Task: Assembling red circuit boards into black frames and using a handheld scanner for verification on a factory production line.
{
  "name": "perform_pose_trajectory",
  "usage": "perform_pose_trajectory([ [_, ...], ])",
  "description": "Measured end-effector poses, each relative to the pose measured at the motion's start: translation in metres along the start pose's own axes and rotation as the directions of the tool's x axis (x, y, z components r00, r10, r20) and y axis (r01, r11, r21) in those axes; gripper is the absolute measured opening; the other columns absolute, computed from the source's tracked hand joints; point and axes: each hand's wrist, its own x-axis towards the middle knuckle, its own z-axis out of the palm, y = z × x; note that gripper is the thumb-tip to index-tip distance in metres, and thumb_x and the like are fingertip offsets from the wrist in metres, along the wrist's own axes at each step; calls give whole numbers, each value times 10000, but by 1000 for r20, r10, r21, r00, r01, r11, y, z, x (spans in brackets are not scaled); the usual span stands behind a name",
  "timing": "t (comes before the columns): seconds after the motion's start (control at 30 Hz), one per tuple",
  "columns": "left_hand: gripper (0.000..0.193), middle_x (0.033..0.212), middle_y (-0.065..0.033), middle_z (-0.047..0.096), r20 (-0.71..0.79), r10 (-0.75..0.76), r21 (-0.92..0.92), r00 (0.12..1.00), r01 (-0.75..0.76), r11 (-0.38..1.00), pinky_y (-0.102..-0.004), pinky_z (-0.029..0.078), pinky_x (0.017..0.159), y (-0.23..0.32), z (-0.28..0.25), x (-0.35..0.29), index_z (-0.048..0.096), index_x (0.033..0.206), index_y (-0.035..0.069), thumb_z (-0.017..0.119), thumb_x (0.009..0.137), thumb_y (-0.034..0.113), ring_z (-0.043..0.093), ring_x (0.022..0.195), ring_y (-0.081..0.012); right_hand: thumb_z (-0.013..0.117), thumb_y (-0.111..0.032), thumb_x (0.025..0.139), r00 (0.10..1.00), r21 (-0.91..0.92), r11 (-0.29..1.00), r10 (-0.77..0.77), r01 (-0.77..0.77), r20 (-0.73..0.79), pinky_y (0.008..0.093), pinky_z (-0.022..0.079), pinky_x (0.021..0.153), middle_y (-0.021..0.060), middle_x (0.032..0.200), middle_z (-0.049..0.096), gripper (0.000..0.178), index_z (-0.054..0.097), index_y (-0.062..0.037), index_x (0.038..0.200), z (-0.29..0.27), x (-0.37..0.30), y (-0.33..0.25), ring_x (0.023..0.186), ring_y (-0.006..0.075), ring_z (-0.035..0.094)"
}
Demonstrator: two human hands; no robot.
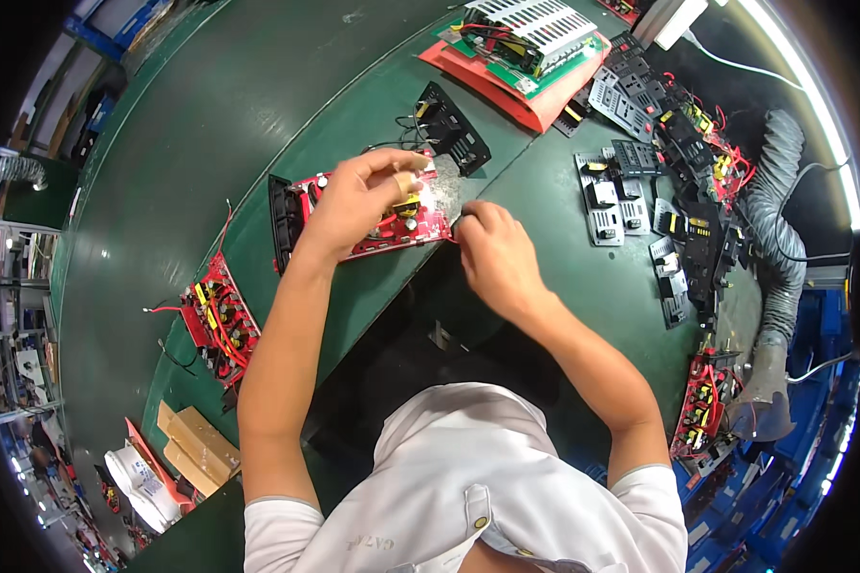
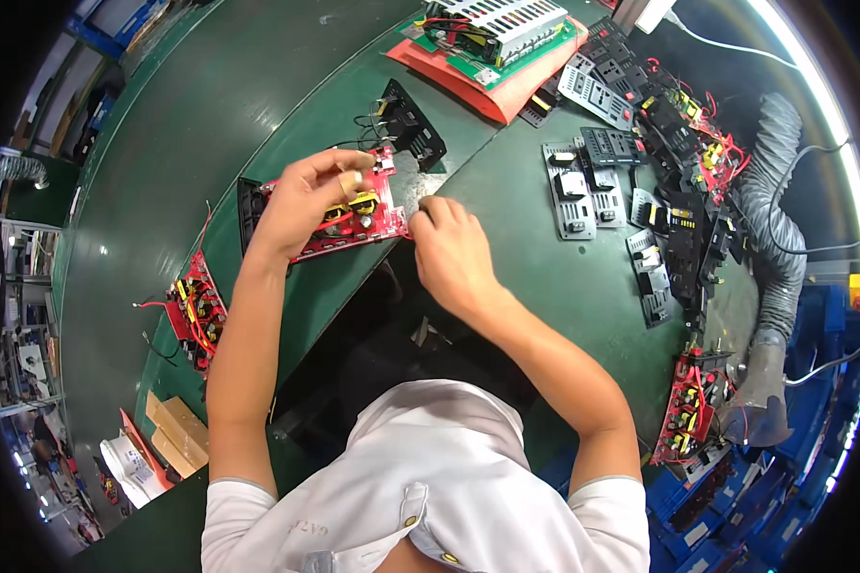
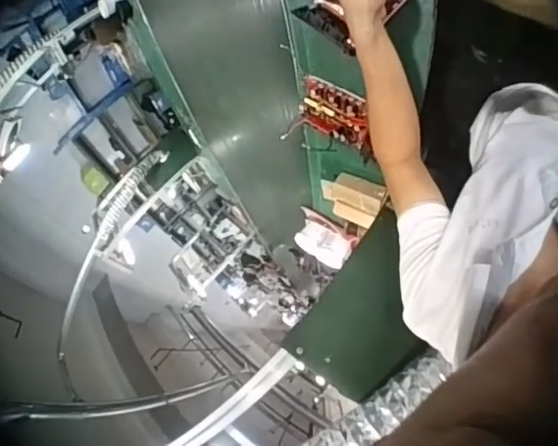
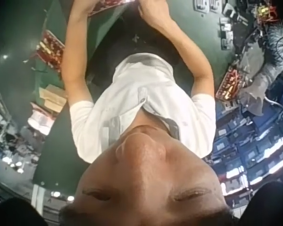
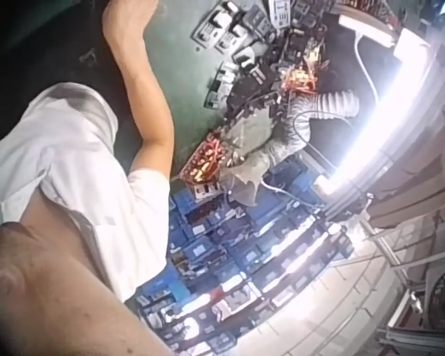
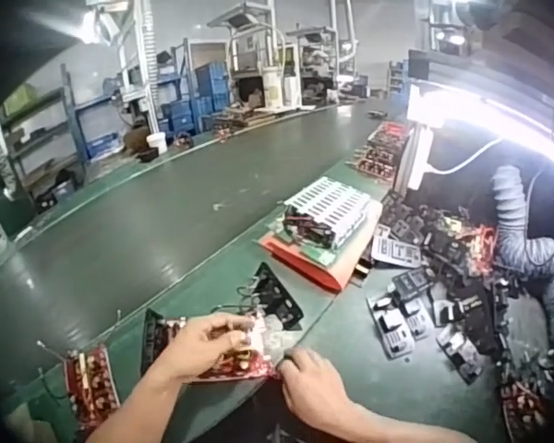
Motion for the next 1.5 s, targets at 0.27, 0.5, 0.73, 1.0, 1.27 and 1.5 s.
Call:
perform_pose_trajectory([
  [0.27,394,854,-86,695,232,36,462,972,-142,875,-288,496,697,6,32,8,625,1220,23,676,834,86,605,743,-113,665,-87,893,958,687,672,240,-279,154,234,470,618,32,796,665,101,659,13,903,-42,42,13,703,77,591],
  [0.5,229,899,-95,724,208,43,483,977,-141,864,-280,504,742,7,30,18,711,1059,12,646,871,123,648,800,-133,651,-100,914,951,801,526,261,-285,167,226,490,682,35,876,672,143,656,4,1014,-54,33,25,746,85,616],
  [0.73,217,841,-106,704,191,57,502,980,-147,852,-313,510,696,9,37,14,720,993,34,680,833,175,660,727,-190,642,-172,933,950,775,553,231,-306,210,248,486,702,34,883,672,183,659,1,989,-57,31,32,782,89,620],
  [1.0,148,824,-101,640,142,396,606,907,-396,690,-371,502,653,4,51,11,703,941,42,687,805,97,638,726,-272,668,-168,901,886,826,355,323,-438,331,218,435,608,24,825,644,151,652,-20,928,-51,33,43,696,72,580],
  [1.27,159,858,-123,648,27,361,644,932,-293,707,-357,514,680,3,36,8,720,961,31,683,809,64,651,750,-281,693,-215,900,940,841,437,260,-319,222,220,440,605,1,790,614,214,642,-17,962,-27,51,38,668,74,543],
  [1.5,191,854,-68,656,-128,262,631,957,-125,765,-265,482,646,-13,24,26,721,984,-6,700,823,93,612,690,-130,704,-197,868,974,227,974,50,1,-222,375,476,919,176,1089,650,404,615,22,1195,4,68,69,1076,278,599],
])
